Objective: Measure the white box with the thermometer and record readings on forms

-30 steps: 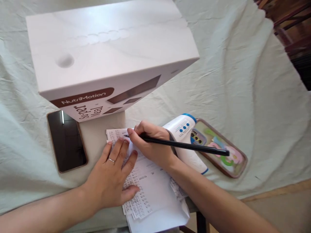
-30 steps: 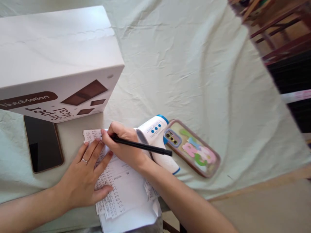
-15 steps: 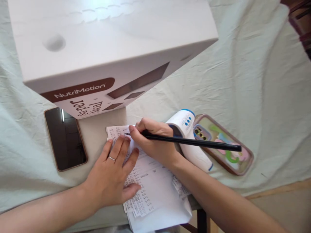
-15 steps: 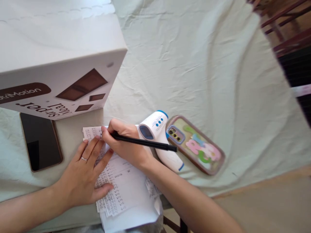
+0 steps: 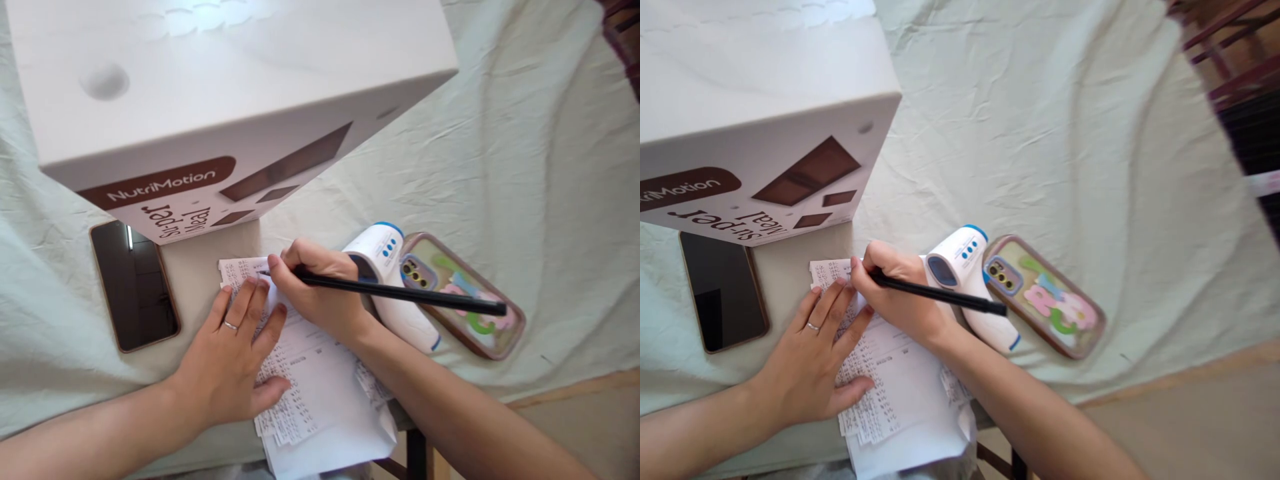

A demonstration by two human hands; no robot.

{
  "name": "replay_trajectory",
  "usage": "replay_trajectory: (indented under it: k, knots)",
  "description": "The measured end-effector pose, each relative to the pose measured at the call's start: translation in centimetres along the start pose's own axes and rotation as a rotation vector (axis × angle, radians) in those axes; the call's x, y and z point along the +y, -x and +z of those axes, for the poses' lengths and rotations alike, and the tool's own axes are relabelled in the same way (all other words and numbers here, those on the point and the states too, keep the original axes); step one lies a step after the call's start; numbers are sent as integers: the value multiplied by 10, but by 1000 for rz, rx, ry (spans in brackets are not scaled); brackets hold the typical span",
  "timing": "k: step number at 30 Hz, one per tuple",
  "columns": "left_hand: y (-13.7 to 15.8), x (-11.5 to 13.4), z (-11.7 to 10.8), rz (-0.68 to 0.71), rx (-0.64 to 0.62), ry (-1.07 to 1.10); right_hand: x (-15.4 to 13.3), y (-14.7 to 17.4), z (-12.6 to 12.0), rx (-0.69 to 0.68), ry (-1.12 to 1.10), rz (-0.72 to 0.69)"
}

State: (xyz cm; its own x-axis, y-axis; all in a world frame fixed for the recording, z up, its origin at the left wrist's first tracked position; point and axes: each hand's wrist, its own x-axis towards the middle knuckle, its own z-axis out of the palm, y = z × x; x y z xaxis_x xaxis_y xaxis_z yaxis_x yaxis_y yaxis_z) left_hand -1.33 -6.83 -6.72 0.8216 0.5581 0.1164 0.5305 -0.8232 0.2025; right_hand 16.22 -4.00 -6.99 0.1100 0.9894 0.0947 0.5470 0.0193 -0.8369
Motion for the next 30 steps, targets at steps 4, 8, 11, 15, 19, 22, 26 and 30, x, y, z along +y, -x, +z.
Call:
replay_trajectory:
  k: [4,8,11,15,19,22,26,30]
  knots:
    - [1,0,0,-15,-17,15,-2,-1,0,7,6,-5]
    - [2,1,0,-16,-25,23,0,0,0,5,36,-1]
    - [1,0,1,-15,-18,28,0,0,0,6,28,-3]
    - [1,-1,0,-13,-10,18,-2,-1,0,16,3,2]
    - [0,0,0,-13,-6,17,-4,-1,0,43,11,3]
    - [1,0,0,-11,0,20,-4,-1,0,34,33,1]
    - [1,0,0,-7,-9,25,-5,-1,-1,51,32,22]
    - [1,0,0,-7,-13,17,-6,-1,-1,57,33,-2]
